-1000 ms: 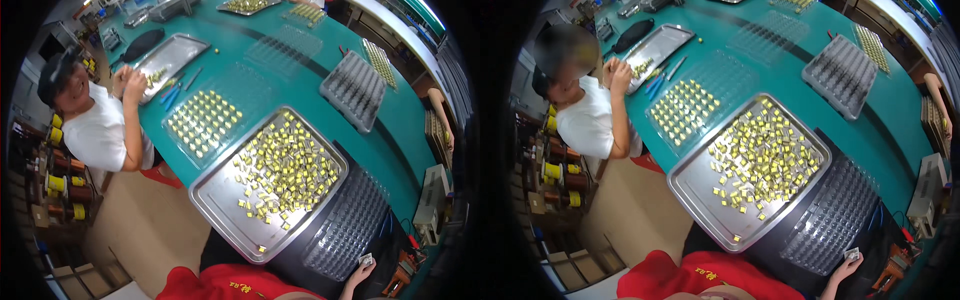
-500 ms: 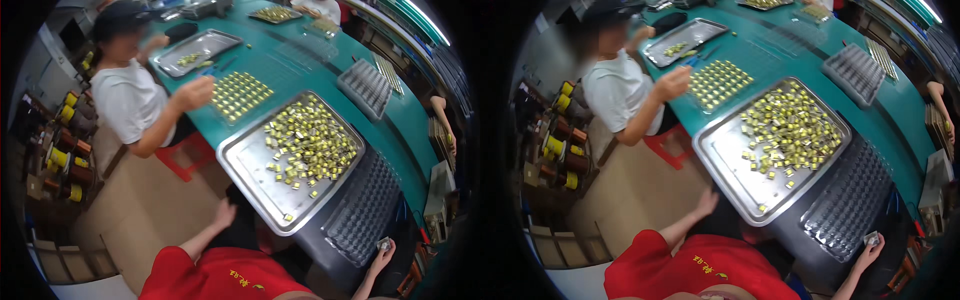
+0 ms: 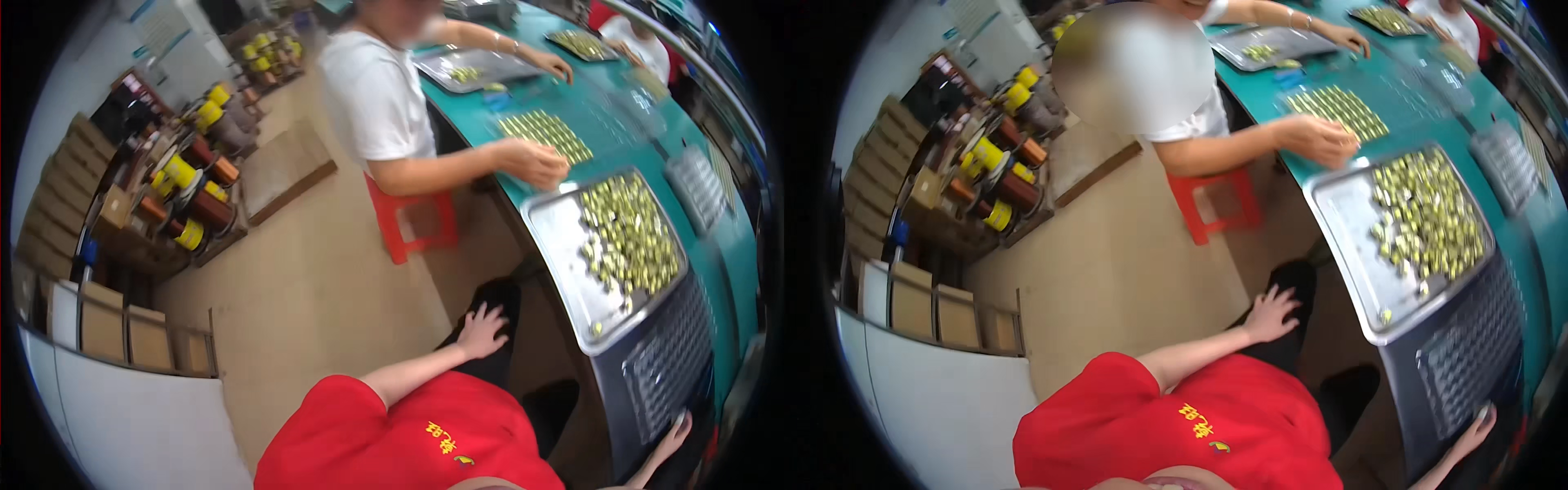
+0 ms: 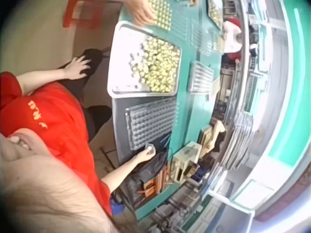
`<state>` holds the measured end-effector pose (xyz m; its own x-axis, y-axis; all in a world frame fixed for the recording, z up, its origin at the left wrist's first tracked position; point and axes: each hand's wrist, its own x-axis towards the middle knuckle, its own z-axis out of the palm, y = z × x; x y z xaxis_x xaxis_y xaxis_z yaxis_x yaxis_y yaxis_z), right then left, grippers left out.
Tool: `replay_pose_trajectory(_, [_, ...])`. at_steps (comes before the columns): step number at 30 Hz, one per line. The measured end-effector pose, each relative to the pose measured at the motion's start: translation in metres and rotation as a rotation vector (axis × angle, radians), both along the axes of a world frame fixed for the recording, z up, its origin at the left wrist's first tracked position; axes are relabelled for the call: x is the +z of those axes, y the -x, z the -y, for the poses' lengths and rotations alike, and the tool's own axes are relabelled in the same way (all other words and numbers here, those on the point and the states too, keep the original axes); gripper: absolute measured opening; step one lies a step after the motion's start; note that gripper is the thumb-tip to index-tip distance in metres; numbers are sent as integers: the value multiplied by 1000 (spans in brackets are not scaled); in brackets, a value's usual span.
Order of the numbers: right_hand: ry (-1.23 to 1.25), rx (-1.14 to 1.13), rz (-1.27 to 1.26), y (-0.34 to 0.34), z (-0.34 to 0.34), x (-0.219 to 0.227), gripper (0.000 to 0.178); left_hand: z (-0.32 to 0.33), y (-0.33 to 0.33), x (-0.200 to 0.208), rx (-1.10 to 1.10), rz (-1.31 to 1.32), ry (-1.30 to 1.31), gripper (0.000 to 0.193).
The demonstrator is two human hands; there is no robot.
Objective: The person is sitting at a workbench in a factory, picking up small yellow components and applying small label strips or tape to them before placing them into a tray.
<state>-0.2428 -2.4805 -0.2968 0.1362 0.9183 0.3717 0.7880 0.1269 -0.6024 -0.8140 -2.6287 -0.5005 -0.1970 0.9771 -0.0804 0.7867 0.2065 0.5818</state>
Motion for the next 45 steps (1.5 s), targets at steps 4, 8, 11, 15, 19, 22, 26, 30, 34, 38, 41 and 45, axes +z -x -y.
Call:
replay_pose_trajectory(4, [-11,-18,141,86,14,35,40,-17,20,4,46,52,-265,33])
replay_pose_trajectory(8, [-117,-20,223,99,-51,18,24,-49,59,3,15,-24,-234,40])
replay_pose_trajectory(11, [-155,-57,299,120,-60,16,20,-60,71,9,-19,48,-160,39])
replay_pose_trajectory(15, [-147,-190,717,144,-56,15,22,-60,70,-2,-105,131,-192,42])
replay_pose_trajectory(19, [-62,-407,780,138,-59,16,30,-78,62,2,-309,46,-177,43])
replay_pose_trajectory(22, [108,-376,539,178,-69,29,32,-71,71,-4,-431,118,-131,44])
replay_pose_trajectory(26, [-91,-339,600,163,-113,-11,30,-69,80,24,-472,153,-20,47])
replay_pose_trajectory(30, [-201,-176,672,166,-113,-6,35,-33,89,41,-397,167,27,50])
replay_pose_trajectory(34, [-192,24,707,167,-94,-7,35,27,93,73,-247,388,-52,45])
replay_pose_trajectory(38, [-157,130,698,175,-107,-10,34,41,105,74,50,738,-150,32])
replay_pose_trajectory(41, [-178,150,654,201,-121,-27,28,18,102,136,46,574,-349,28])
replay_pose_trajectory(45, [-112,192,586,193,-116,-8,26,-26,58,200,-68,167,-598,29])
